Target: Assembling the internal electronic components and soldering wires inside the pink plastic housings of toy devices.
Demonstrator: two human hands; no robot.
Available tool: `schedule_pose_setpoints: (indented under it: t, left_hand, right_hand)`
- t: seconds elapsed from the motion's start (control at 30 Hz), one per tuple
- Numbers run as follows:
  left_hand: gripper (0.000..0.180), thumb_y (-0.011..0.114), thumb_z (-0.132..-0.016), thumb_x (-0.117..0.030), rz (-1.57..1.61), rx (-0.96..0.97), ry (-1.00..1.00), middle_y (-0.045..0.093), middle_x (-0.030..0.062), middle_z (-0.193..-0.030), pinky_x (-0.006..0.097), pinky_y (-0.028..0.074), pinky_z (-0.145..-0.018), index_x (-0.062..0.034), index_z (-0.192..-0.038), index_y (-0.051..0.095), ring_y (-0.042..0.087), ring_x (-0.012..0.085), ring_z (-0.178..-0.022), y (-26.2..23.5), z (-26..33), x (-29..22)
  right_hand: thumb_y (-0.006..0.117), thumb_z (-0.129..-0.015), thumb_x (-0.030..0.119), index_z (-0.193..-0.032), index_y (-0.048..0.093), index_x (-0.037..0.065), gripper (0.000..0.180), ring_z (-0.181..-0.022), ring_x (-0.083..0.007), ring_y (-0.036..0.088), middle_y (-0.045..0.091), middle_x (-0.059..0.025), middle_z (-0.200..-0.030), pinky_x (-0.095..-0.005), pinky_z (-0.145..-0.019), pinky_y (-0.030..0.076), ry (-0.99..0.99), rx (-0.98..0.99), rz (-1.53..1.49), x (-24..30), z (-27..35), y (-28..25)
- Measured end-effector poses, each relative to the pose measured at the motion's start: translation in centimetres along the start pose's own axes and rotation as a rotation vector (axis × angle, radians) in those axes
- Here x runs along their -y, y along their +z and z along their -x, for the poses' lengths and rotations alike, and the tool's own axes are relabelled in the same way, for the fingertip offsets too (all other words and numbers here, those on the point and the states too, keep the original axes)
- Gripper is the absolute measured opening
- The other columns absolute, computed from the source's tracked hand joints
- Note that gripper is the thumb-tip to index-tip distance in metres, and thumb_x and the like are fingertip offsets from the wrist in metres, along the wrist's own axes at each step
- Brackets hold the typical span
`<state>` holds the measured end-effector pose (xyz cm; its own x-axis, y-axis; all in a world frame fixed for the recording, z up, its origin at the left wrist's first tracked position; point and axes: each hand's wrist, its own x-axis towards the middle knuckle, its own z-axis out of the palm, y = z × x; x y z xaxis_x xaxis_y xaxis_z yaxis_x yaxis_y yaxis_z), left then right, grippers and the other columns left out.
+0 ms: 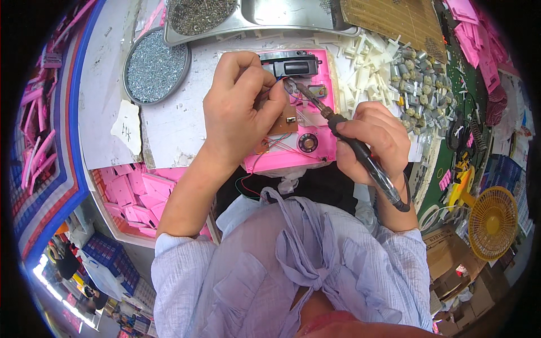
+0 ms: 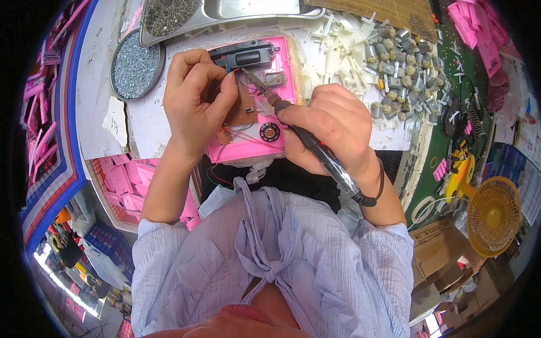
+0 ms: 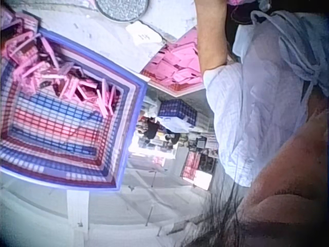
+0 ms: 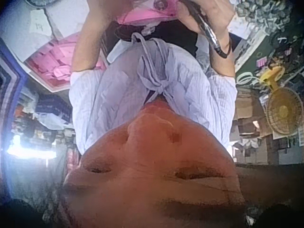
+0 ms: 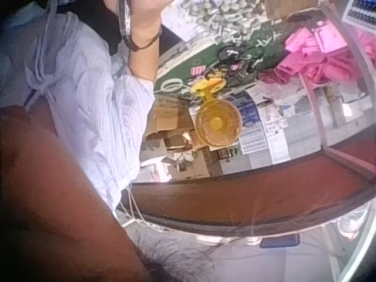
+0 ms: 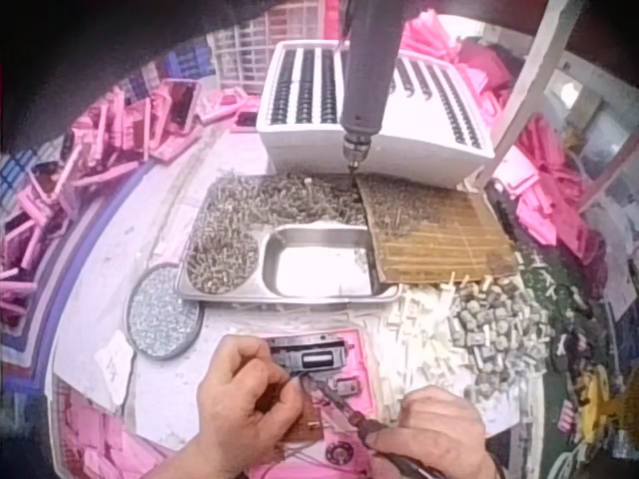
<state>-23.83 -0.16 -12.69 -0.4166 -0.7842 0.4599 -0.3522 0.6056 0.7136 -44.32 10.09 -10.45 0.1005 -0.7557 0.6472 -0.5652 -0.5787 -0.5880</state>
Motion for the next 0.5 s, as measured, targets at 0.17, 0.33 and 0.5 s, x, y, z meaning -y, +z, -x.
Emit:
schedule_pose_setpoints:
  t: [0.17,0.33,0.5]
  left_hand:
    - [0.015,0.079,-0.077,-0.003,-0.036,-0.011,0.049,0.058,0.0092,-0.097,0.032,0.054,-0.057,-0.0025,-0.082,0.065,0.063,0.0185,-0.066,-0.02,-0.21,0.07]
    - [0.015,0.079,-0.077,-0.003,-0.03,-0.012,0.037,0.058,0.0092,-0.096,0.033,0.053,-0.057,-0.0025,-0.081,0.065,0.063,0.0191,-0.066,0.05,-0.15,0.06]
    - [0.015,0.079,-0.077,-0.002,-0.031,-0.026,0.069,0.058,0.0092,-0.096,0.033,0.053,-0.057,-0.0025,-0.081,0.065,0.063,0.0192,-0.066,0.17,-0.19,0.19]
  right_hand:
    - [0.075,-0.067,-0.003,-0.1,0.068,0.003,0.034,-0.051,-0.0235,0.05,0.05,-0.0044,-0.06,-0.0336,-0.054,0.042,-0.009,0.005,0.013,-0.02,-0.18,0.08]
    - [0.075,-0.068,-0.002,-0.099,0.068,0.003,0.032,-0.051,-0.0232,0.05,0.05,-0.0041,-0.06,-0.0336,-0.054,0.042,-0.01,0.011,0.028,-0.11,-0.23,0.12]
    - [0.076,-0.069,-0.001,-0.097,0.068,0.004,0.029,-0.052,-0.0227,0.049,0.049,-0.0035,-0.059,-0.0334,-0.055,0.042,-0.018,0.039,0.053,0.07,-0.45,0.11]
